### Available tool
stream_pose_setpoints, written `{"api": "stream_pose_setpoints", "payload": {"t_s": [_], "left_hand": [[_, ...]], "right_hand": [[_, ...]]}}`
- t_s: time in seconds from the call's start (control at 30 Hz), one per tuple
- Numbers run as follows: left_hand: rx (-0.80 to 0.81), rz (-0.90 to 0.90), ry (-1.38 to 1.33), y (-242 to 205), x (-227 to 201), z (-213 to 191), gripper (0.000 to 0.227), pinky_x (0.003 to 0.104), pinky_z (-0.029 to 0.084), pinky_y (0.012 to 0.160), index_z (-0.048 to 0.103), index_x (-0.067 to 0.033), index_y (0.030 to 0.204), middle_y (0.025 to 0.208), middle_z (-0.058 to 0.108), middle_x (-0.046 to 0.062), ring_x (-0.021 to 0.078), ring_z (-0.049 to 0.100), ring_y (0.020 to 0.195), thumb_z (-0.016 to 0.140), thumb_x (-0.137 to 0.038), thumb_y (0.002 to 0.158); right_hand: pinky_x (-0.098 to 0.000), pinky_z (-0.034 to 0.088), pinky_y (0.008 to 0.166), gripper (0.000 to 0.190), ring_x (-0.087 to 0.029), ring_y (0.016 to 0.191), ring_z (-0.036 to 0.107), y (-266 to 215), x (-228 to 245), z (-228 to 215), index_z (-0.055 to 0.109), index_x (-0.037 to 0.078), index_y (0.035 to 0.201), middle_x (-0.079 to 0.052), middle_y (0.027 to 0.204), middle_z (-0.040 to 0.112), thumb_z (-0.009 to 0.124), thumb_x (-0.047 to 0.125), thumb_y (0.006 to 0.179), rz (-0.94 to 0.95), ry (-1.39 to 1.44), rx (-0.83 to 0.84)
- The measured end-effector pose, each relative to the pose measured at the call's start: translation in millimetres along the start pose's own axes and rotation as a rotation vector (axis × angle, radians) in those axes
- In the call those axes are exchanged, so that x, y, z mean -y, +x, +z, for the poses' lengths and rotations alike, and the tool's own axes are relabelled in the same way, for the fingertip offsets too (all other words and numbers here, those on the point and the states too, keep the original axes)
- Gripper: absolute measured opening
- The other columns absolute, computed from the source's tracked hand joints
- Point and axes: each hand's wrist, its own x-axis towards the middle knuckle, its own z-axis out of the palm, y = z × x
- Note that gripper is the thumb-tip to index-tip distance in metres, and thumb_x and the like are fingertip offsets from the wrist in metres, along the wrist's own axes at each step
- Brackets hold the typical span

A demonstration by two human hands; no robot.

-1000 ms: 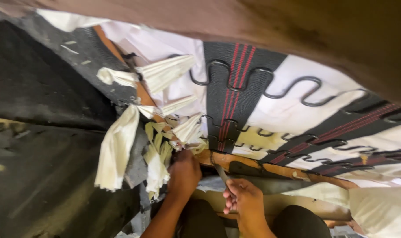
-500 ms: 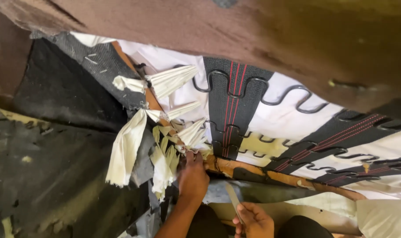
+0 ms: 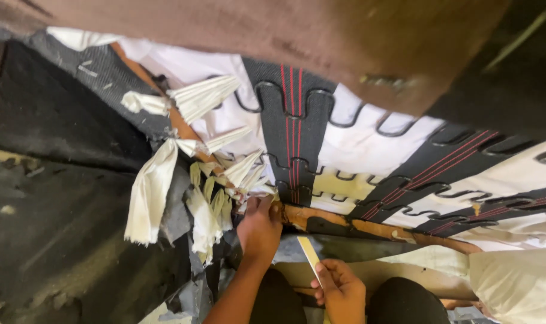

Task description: Removing old fabric, padding, and staples from a sofa frame as part of a reupholstery task.

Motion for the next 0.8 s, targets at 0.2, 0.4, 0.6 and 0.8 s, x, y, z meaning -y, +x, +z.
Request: {"api": "stream_pose_setpoints", "payload": {"t_s": [0.2, 0.4, 0.6, 0.8], "left_hand": [[-0.022, -0.078, 0.049, -2.1, 5.3, 7.2, 0.023, 0.053, 0.056, 0.068, 0.072, -0.016, 0.107, 0.11, 0.065, 0.016, 0.0426, 0.07, 0.081, 0.071, -0.027, 0.087], [-0.013, -0.159, -0.019, 5.7, 20.7, 22.3, 0.011, 0.053, 0.056, 0.072, 0.073, -0.0128, 0.096, 0.106, 0.07, 0.018, 0.0436, 0.07, 0.083, 0.066, -0.019, 0.089], [-0.045, 0.095, -0.057, 20.7, 51.0, 33.3, 0.01, 0.052, 0.055, 0.073, 0.072, -0.0062, 0.09, 0.093, 0.07, 0.024, 0.0453, 0.068, 0.082, 0.068, -0.015, 0.085], [-0.019, 0.05, -0.198, 23.4, 58.6, 33.7, 0.008, 0.05, 0.054, 0.07, 0.069, -0.0059, 0.086, 0.081, 0.07, 0.02, 0.0416, 0.068, 0.076, 0.064, -0.012, 0.088]], "right_hand": [[-0.0243, 0.054, 0.062, 0.021, -0.008, 0.064, 0.065, -14.6, 21.5, 7.1, 0.075, -0.001, 0.097, -0.006, 0.072, 0.075, 0.074, 0.018, 0.088, -0.313, -0.263, -0.103], [-0.024, 0.054, 0.067, 0.02, -0.009, 0.069, 0.067, -17.4, 20.2, 4.8, 0.076, 0.0, 0.094, -0.006, 0.075, 0.076, 0.076, 0.019, 0.088, -0.303, -0.308, -0.114], [-0.0235, 0.053, 0.067, 0.02, -0.008, 0.07, 0.067, -17.6, 30.7, 18.0, 0.076, 0.0, 0.096, -0.005, 0.078, 0.076, 0.075, 0.019, 0.088, -0.348, -0.242, -0.08], [-0.0249, 0.053, 0.065, 0.019, -0.009, 0.068, 0.066, -14.1, 47.5, 34.8, 0.074, 0.0, 0.093, -0.007, 0.073, 0.075, 0.075, 0.019, 0.09, -0.394, -0.32, -0.067]]}}
